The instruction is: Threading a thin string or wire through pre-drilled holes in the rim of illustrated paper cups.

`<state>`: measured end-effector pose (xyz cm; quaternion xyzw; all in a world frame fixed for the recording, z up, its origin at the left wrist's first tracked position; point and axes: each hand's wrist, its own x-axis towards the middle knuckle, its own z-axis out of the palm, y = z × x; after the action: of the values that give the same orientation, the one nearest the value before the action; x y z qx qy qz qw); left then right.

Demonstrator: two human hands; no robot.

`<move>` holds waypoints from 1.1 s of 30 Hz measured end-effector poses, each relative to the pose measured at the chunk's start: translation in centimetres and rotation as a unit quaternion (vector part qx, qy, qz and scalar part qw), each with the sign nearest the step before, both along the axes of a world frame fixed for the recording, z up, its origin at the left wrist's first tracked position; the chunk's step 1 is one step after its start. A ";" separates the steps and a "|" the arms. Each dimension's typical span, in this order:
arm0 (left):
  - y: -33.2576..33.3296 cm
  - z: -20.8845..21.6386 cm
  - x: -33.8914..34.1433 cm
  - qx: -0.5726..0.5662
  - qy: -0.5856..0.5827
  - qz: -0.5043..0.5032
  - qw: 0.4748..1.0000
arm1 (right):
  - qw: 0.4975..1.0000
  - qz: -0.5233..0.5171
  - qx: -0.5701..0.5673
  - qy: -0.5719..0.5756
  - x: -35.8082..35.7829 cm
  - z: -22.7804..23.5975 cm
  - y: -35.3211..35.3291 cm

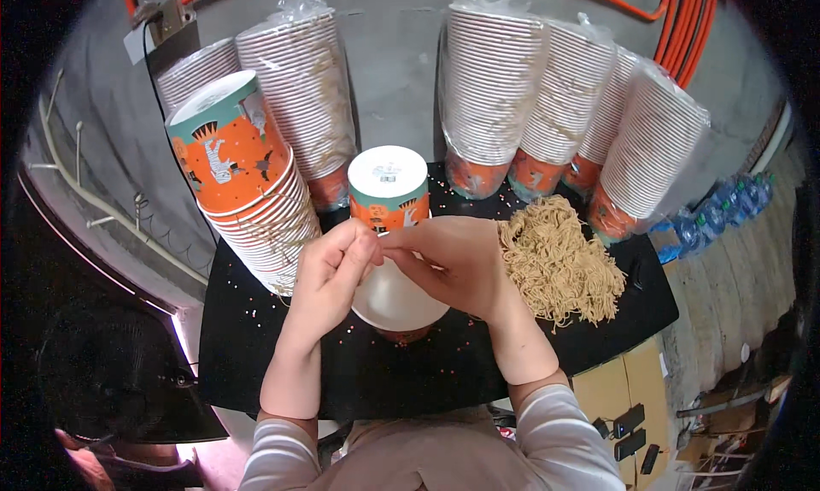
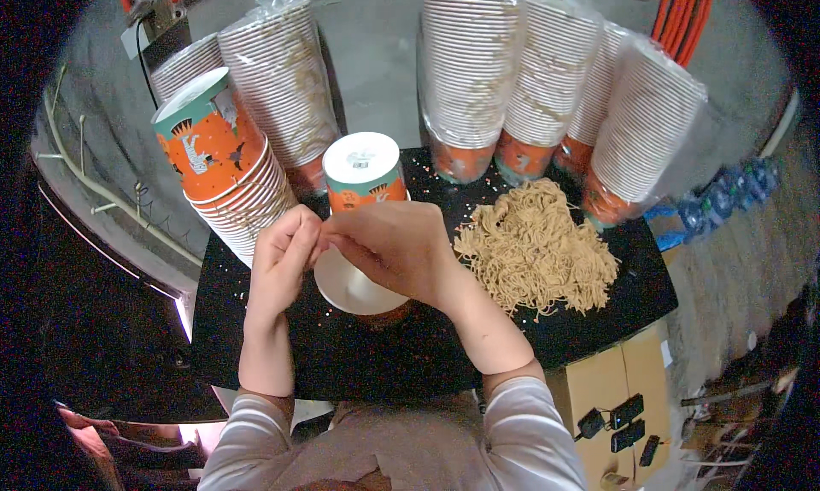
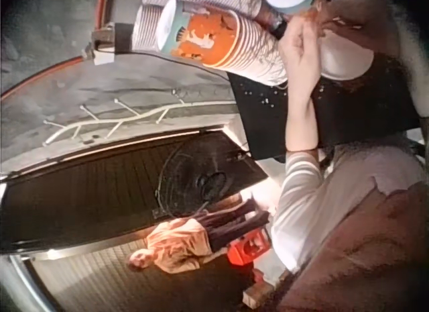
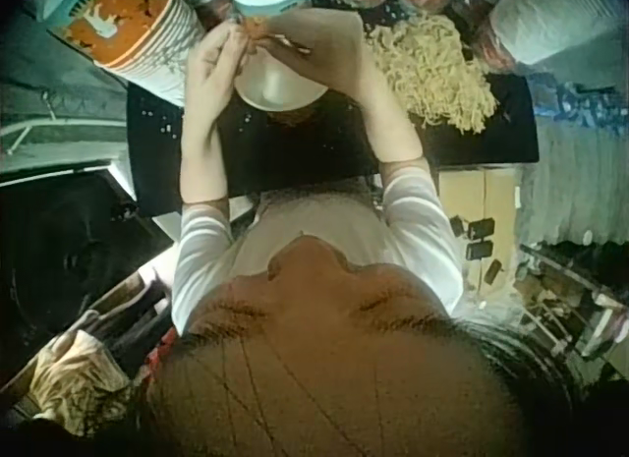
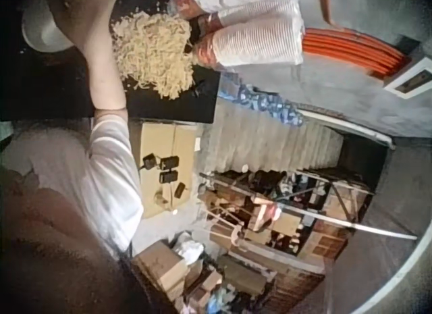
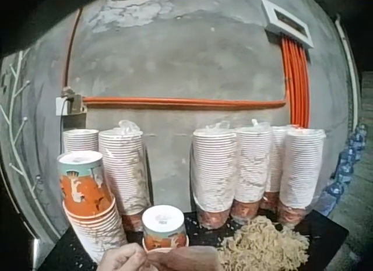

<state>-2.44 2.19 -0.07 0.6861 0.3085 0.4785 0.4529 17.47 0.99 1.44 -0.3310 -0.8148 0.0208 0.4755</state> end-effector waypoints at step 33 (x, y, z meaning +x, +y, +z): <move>-1.3 1.0 -0.5 -0.125 -0.140 -0.126 0.974 | 1.000 0.013 0.001 -0.022 3.7 2.6 -2.0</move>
<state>-2.91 0.92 0.89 0.5839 0.2101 0.4665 0.6303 21.13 -0.97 4.08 -0.3201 -0.8293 0.0194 0.4575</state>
